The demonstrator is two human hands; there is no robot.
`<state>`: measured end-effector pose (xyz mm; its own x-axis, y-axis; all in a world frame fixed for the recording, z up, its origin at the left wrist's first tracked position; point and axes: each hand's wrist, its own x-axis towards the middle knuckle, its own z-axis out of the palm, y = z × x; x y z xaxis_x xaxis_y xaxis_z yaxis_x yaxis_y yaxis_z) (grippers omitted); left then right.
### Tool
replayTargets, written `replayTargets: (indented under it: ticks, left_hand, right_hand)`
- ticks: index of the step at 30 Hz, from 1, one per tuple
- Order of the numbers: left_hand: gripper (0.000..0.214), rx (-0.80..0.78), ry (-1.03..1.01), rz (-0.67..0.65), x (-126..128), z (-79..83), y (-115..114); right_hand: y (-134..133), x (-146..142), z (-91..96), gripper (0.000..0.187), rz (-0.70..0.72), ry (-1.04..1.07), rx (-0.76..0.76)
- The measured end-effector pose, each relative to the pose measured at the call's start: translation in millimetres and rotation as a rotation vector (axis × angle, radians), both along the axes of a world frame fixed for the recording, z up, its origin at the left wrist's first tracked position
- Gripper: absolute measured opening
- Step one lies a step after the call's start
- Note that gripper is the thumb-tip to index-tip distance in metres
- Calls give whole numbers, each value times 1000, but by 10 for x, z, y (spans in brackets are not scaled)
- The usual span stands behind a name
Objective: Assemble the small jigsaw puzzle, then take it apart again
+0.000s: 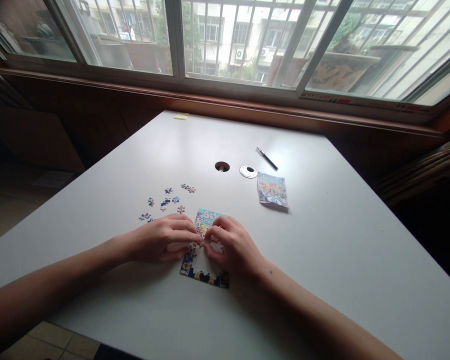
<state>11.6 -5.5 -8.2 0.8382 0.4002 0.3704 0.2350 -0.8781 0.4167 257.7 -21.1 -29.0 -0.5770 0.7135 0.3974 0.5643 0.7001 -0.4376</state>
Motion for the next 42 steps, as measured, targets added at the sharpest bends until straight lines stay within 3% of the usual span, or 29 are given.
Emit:
replayTargets:
  ticks: [11, 22, 26, 28, 31, 35, 42]
  left_hand:
    - [26, 28, 39, 30, 9, -8, -31]
    - [27, 119, 139, 62, 82, -21, -87]
    - [27, 128, 121, 103, 73, 13, -92]
    - [21, 111, 50, 165, 7, 42, -35]
    - [4, 114, -86, 394, -181, 70, 132]
    - [6, 134, 5, 604, -476, 53, 379]
    - [14, 129, 178, 710, -734, 44, 550]
  right_hand:
    - [5, 15, 11, 13, 33, 2, -7]
    - [38, 84, 133, 40, 149, -151, 42]
    - [187, 194, 106, 27, 53, 65, -28]
    - [313, 299, 45, 20, -123, 227, -118]
    - [463, 439, -48, 12, -327, 390, -241]
    - [488, 481, -89, 8, -311, 401, -315]
    - [448, 449, -82, 7, -309, 349, -310]
